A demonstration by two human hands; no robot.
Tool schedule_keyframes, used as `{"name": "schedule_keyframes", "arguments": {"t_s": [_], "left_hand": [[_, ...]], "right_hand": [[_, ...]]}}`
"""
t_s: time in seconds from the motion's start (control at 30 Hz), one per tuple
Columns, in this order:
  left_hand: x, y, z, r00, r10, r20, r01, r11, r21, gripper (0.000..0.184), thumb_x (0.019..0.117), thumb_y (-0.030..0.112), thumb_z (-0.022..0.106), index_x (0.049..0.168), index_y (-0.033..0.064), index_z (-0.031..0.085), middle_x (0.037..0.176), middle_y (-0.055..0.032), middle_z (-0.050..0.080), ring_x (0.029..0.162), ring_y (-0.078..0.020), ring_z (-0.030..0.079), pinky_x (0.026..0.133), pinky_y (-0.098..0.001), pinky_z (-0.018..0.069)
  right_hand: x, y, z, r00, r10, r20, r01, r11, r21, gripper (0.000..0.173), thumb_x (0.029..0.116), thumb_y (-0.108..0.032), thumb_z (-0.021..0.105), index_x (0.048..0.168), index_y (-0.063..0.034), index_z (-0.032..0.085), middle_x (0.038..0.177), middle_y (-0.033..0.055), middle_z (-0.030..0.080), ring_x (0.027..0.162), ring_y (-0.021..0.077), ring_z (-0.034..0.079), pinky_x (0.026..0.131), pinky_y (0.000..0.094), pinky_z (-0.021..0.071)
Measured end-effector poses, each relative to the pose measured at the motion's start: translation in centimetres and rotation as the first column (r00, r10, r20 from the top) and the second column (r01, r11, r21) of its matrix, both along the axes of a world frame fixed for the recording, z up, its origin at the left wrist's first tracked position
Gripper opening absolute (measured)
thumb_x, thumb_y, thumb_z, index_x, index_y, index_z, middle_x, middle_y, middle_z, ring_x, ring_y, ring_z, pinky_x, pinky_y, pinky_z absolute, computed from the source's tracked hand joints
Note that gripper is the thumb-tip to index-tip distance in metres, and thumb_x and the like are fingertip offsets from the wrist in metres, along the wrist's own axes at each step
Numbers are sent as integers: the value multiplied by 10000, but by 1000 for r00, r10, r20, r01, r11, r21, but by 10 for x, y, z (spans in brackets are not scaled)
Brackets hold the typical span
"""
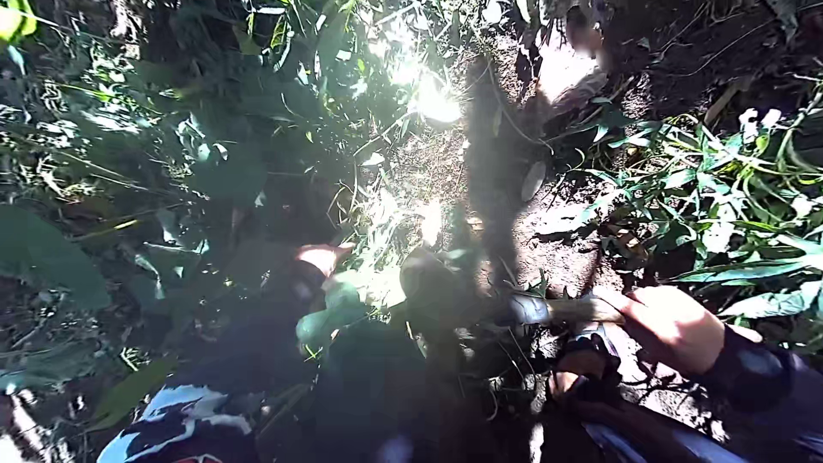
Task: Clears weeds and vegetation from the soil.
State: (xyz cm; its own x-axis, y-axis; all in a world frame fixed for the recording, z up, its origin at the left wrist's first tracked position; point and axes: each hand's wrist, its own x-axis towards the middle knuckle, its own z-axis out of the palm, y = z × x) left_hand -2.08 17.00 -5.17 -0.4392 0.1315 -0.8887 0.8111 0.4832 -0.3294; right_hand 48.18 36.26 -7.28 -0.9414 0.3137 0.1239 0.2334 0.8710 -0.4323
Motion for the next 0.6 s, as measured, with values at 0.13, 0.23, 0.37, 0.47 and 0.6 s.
{"name": "schedule_keyframes", "arguments": {"t_s": [0.13,0.23,0.37,0.47,0.6], "left_hand": [[-46,-80,-13,996,73,-49,-63,982,179,421,1018,207,623,1437,178,594,1234,-287,679,1168,-521,626,955,-732,463],[-48,-98,10,991,137,0,-129,937,324,565,987,173,677,1524,212,505,1303,-281,652,1210,-525,606,980,-730,450],[-64,-122,26,900,427,85,-381,678,629,497,996,219,699,1471,151,567,1272,-339,640,1181,-534,617,1015,-734,426],[-71,-94,73,782,563,267,-476,264,839,343,1037,220,571,1358,99,587,880,-62,626,676,-132,585,624,-314,518],[-76,-18,87,408,143,902,-788,-443,427,281,991,103,333,1096,285,520,685,168,563,624,9,554,616,-191,492]], "right_hand": [[-53,0,39,965,-53,256,131,945,-299,526,917,-133,618,1415,22,554,975,302,691,799,503,698,702,652,559],[-110,-17,40,908,-48,416,209,912,-352,570,943,-78,640,1491,-17,494,1042,349,668,864,555,676,748,685,537],[-167,-39,43,753,155,640,161,899,-407,581,1052,-113,520,1605,-136,346,1309,367,579,1182,572,578,978,701,429],[-176,-60,44,737,239,633,87,894,-440,610,1035,-41,490,1615,-140,327,1318,369,571,1195,572,570,992,697,421],[-191,-70,59,601,399,692,24,857,-515,733,1007,48,474,1648,-190,210,1349,370,535,1226,564,549,1028,686,403]]}}
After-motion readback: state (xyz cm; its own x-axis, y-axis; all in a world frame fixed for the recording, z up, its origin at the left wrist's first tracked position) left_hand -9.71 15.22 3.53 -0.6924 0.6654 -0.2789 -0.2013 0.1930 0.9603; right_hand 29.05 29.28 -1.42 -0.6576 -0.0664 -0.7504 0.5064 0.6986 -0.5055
